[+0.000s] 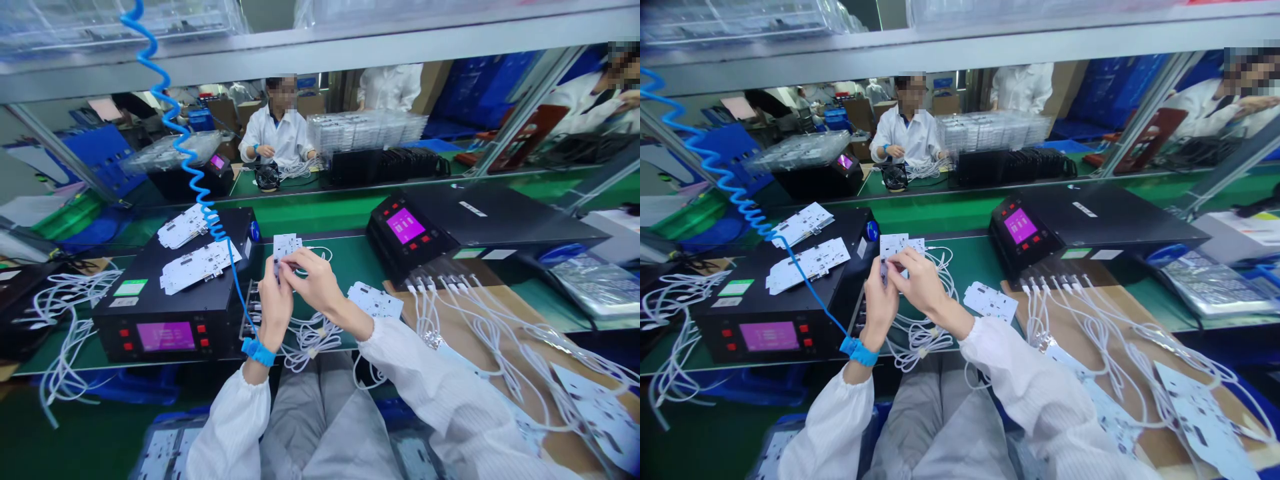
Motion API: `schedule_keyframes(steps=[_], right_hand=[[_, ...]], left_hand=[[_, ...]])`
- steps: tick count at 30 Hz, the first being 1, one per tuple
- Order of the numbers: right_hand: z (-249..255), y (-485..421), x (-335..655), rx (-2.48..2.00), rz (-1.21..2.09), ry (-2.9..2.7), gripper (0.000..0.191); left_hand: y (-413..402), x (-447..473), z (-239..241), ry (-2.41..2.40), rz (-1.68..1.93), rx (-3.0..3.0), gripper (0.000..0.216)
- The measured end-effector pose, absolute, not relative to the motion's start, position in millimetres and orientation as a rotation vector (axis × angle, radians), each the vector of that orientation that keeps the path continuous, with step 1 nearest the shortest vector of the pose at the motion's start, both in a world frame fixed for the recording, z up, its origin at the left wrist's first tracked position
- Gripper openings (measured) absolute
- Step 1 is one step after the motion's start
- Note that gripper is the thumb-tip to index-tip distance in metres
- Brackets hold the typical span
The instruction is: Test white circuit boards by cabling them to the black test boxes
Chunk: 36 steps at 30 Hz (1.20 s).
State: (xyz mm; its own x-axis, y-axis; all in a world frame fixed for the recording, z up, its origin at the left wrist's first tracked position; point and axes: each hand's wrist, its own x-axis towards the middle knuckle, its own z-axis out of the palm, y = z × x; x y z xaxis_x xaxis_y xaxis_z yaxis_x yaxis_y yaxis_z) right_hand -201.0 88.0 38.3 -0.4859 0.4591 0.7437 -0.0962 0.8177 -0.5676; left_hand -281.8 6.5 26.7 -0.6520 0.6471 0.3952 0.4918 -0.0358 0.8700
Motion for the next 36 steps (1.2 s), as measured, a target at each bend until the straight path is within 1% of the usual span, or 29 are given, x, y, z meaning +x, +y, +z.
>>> schedule_keyframes(steps=[4, 15, 21, 26, 31, 32, 35, 36], right_hand=[[36.4, 86.0, -200.8, -0.275, 0.634, -1.987, 0.013], [24.9, 94.7, -202.9, -0.299, 0.554, -1.983, 0.017], [25.7, 106.6, -201.6, -0.379, 0.685, -1.935, 0.011], [24.8, 110.2, -199.2, -0.37, 0.696, -1.863, 0.012], [28.6, 129.8, -191.3, -0.366, 0.683, -1.905, 0.011], [30.8, 135.3, -191.4, -0.371, 0.671, -1.918, 0.011], [35.9, 152.4, -201.5, -0.375, 0.644, -1.966, 0.011], [36.2, 157.9, -208.5, -0.378, 0.639, -1.996, 0.011]], left_hand=[[6.5, -278.0, 28.3, 2.121, 1.756, 1.23, 0.014], [17.5, -278.5, 25.7, 2.1, 1.696, 1.29, 0.012], [28.1, -286.3, 28.3, 2.153, 1.592, 1.386, 0.021], [36.7, -285.3, 33.3, 2.239, 1.472, 1.442, 0.027], [51.1, -290.7, 33.4, 2.162, 1.442, 1.493, 0.032], [51.2, -292.3, 32.4, 2.175, 1.458, 1.484, 0.035], [34.8, -294.4, 31.2, 2.282, 1.469, 1.484, 0.06], [22.9, -294.3, 33.1, 2.293, 1.455, 1.518, 0.062]])
